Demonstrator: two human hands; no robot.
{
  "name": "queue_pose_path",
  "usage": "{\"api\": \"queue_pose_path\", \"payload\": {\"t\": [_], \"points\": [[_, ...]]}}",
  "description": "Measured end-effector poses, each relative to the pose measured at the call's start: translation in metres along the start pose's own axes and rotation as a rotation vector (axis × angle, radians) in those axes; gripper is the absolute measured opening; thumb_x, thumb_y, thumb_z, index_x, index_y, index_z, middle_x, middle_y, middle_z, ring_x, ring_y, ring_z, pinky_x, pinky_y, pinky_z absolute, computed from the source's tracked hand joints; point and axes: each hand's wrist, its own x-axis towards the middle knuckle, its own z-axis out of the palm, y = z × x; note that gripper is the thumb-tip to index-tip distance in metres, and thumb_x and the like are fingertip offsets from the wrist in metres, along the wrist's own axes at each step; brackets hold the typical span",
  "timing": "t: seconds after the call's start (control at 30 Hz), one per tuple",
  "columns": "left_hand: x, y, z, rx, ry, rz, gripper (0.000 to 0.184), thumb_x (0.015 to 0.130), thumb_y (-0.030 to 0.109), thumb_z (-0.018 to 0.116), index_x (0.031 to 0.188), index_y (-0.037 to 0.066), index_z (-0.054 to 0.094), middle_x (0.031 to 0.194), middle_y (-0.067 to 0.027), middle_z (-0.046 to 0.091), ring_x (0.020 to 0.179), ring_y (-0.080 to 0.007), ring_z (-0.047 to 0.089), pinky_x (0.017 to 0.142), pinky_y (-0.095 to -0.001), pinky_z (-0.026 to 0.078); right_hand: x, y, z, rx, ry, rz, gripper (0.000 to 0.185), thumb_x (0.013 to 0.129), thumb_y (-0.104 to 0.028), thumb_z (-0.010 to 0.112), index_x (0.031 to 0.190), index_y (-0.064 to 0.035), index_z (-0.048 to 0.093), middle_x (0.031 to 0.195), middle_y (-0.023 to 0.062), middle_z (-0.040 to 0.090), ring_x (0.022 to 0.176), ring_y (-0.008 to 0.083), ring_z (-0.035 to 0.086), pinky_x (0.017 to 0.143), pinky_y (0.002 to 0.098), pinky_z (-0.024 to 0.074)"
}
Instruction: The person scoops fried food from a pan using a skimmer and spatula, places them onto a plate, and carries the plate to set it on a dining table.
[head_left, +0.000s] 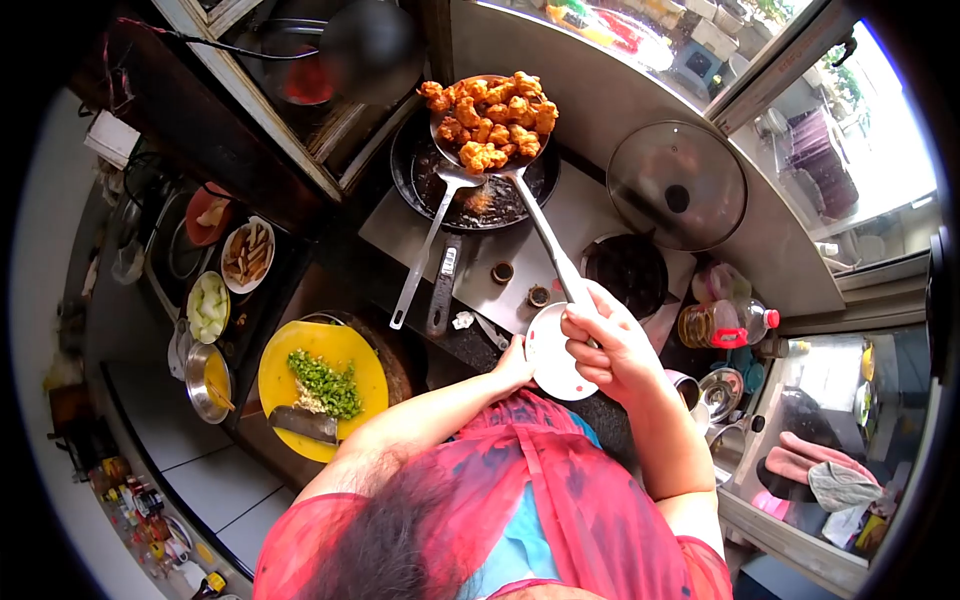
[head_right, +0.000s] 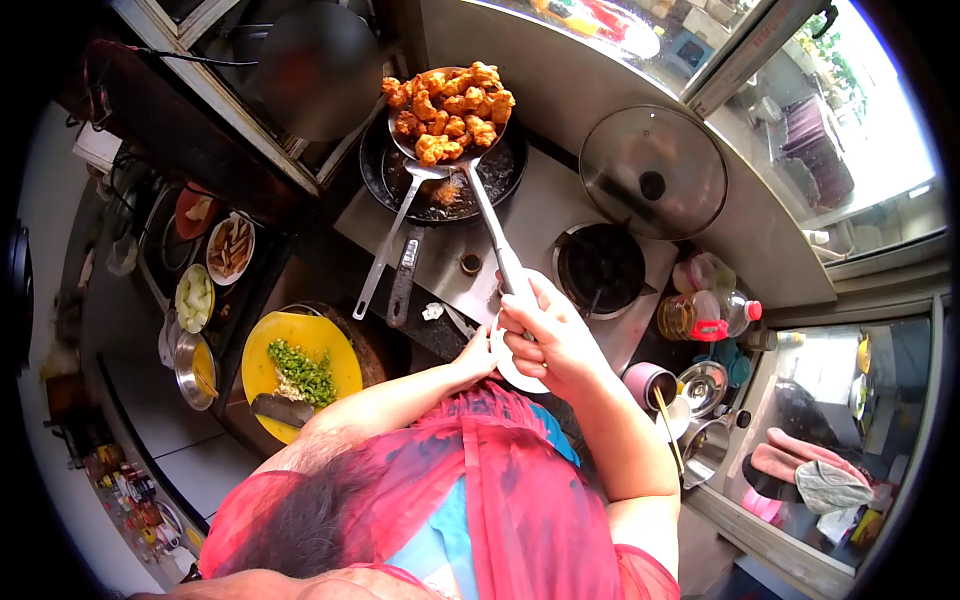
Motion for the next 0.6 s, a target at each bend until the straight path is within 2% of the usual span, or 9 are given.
{"api": "queue_pose_path", "payload": {"t": [0.07, 0.13, 0.17, 0.27, 0.33, 0.47, 0.6], "points": [[-0.004, -0.002, -0.014, 0.050, -0.011, 0.070, 0.046, 0.083, 0.007, 0.058, 0.123, -0.005, 0.038, 0.111, -0.0185, 0.056, 0.103, -0.0231, 0.057, 0.086, -0.0337, 0.049, -0.004, -0.008, 0.004, 0.005, 0.020, 0.006, 0.024, 0.095, -0.009, 0.049, 0.119, -0.0111, 0.045, 0.068, -0.0034, 0.036, 0.042, -0.0007, 0.028, 0.032, 0.0142, 0.0196], [-0.041, 0.040, -0.022, -0.084, -0.061, 0.060, 0.046, 0.085, 0.008, 0.060, 0.122, -0.006, 0.038, 0.111, -0.0178, 0.056, 0.104, -0.0215, 0.056, 0.087, -0.0330, 0.049, -0.008, -0.016, 0.003, -0.002, 0.018, 0.010, 0.024, 0.095, -0.008, 0.049, 0.119, -0.0106, 0.047, 0.068, -0.0036, 0.037, 0.042, -0.0009, 0.028, 0.033, 0.0140, 0.0194], [-0.052, 0.052, -0.027, -0.109, -0.054, 0.137, 0.044, 0.086, 0.007, 0.060, 0.122, -0.006, 0.038, 0.112, -0.0166, 0.056, 0.103, -0.0207, 0.057, 0.085, -0.0322, 0.050, -0.011, -0.022, 0.004, -0.034, 0.009, 0.020, 0.024, 0.095, -0.010, 0.050, 0.119, -0.0105, 0.046, 0.069, -0.0033, 0.036, 0.043, -0.0006, 0.029, 0.033, 0.0144, 0.0207], [-0.095, 0.098, -0.054, -0.273, -0.124, 0.107, 0.049, 0.087, 0.005, 0.057, 0.128, -0.001, 0.031, 0.120, -0.0146, 0.051, 0.106, -0.0209, 0.056, 0.088, -0.0347, 0.050, -0.021, -0.036, 0.008, -0.044, 0.021, 0.048, 0.022, 0.095, -0.011, 0.049, 0.117, -0.0108, 0.046, 0.069, -0.0029, 0.036, 0.043, -0.0003, 0.028, 0.033, 0.0144, 0.0208], [-0.107, 0.104, -0.075, -0.228, -0.081, 0.249, 0.052, 0.090, 0.011, 0.058, 0.131, 0.006, 0.026, 0.121, -0.0126, 0.050, 0.102, -0.0240, 0.060, 0.072, -0.0375, 0.058, -0.024, -0.042, 0.008, -0.034, 0.014, 0.063, 0.022, 0.095, -0.011, 0.050, 0.116, -0.0114, 0.046, 0.068, -0.0033, 0.036, 0.043, -0.0005, 0.027, 0.033, 0.0144, 0.0199], [-0.136, 0.136, -0.106, -0.366, -0.005, 0.172, 0.054, 0.091, 0.012, 0.054, 0.135, 0.011, 0.021, 0.123, -0.0120, 0.049, 0.103, -0.0268, 0.061, 0.074, -0.0428, 0.058, -0.023, -0.053, 0.015, -0.047, 0.008, 0.073, 0.022, 0.095, -0.012, 0.050, 0.117, -0.0120, 0.047, 0.068, -0.0039, 0.037, 0.043, -0.0005, 0.027, 0.033, 0.0146, 0.0198], [-0.138, 0.138, -0.138, -0.459, 0.113, 0.228, 0.058, 0.084, 0.000, 0.043, 0.135, 0.015, 0.020, 0.129, -0.0140, 0.042, 0.109, -0.0309, 0.057, 0.075, -0.0487, 0.058, -0.015, -0.056, 0.021, -0.096, -0.001, 0.043, 0.022, 0.095, -0.013, 0.050, 0.117, -0.0125, 0.047, 0.069, -0.0040, 0.037, 0.044, -0.0002, 0.026, 0.034, 0.0150, 0.0201]]}}
